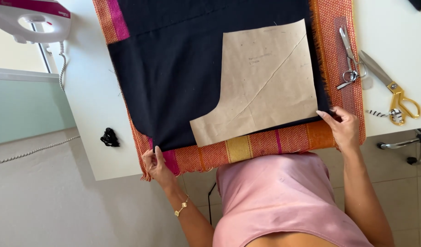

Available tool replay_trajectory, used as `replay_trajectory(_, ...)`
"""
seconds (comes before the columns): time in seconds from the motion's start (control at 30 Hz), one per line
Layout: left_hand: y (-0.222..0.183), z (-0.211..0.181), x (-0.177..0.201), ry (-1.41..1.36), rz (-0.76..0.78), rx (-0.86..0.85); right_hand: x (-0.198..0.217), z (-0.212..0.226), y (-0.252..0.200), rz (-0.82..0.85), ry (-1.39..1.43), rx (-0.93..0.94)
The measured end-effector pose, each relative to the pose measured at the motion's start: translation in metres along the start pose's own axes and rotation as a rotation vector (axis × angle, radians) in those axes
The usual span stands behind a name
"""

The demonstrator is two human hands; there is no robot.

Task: The person lays out black fabric on a table, positions a paper pattern piece on top, and traces the outline using tailor's chalk.

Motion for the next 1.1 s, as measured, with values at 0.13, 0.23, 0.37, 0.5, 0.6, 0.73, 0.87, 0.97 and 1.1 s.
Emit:
replay_trajectory(0.13, -0.007, 0.006, 0.01, 0.03, -0.007, 0.015, 0.001, -0.008, -0.014, 0.049, -0.046, 0.018)
replay_trajectory(0.23, -0.005, 0.01, 0.012, 0.252, -0.006, -0.003, -0.003, -0.009, -0.017, 0.05, -0.033, 0.033)
replay_trajectory(0.37, -0.007, 0.01, 0.008, 0.449, -0.035, -0.125, -0.003, 0.008, -0.018, 0.064, -0.16, 0.188)
replay_trajectory(0.5, -0.006, 0.007, 0.004, 0.557, -0.034, -0.177, -0.002, 0.016, -0.019, 0.078, -0.175, 0.165)
replay_trajectory(0.6, -0.022, -0.03, -0.006, 0.577, -0.209, -0.316, 0.018, 0.078, -0.028, -0.04, -0.009, 0.072)
replay_trajectory(0.73, -0.037, -0.059, -0.055, 0.375, -0.053, -0.334, 0.022, 0.112, -0.01, -0.144, 0.165, 0.247)
replay_trajectory(0.87, -0.039, -0.047, -0.1, 0.396, 0.197, -0.206, -0.013, 0.114, 0.026, -0.009, -0.05, 0.253)
replay_trajectory(0.97, -0.041, -0.045, -0.112, 0.433, 0.296, -0.178, -0.031, 0.103, 0.043, -0.004, -0.113, 0.274)
replay_trajectory(1.1, -0.032, -0.04, -0.115, 0.351, 0.289, -0.156, -0.042, 0.107, 0.061, -0.031, -0.133, 0.3)
Point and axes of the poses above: each hand's wrist, its own y-axis towards the middle knuckle, its own x-axis out of the back of the hand, z = x × y, the point moved 7 cm from there along y, towards the middle knuckle, and after that the axes turned 3 degrees about x, right-handed, at the moved point
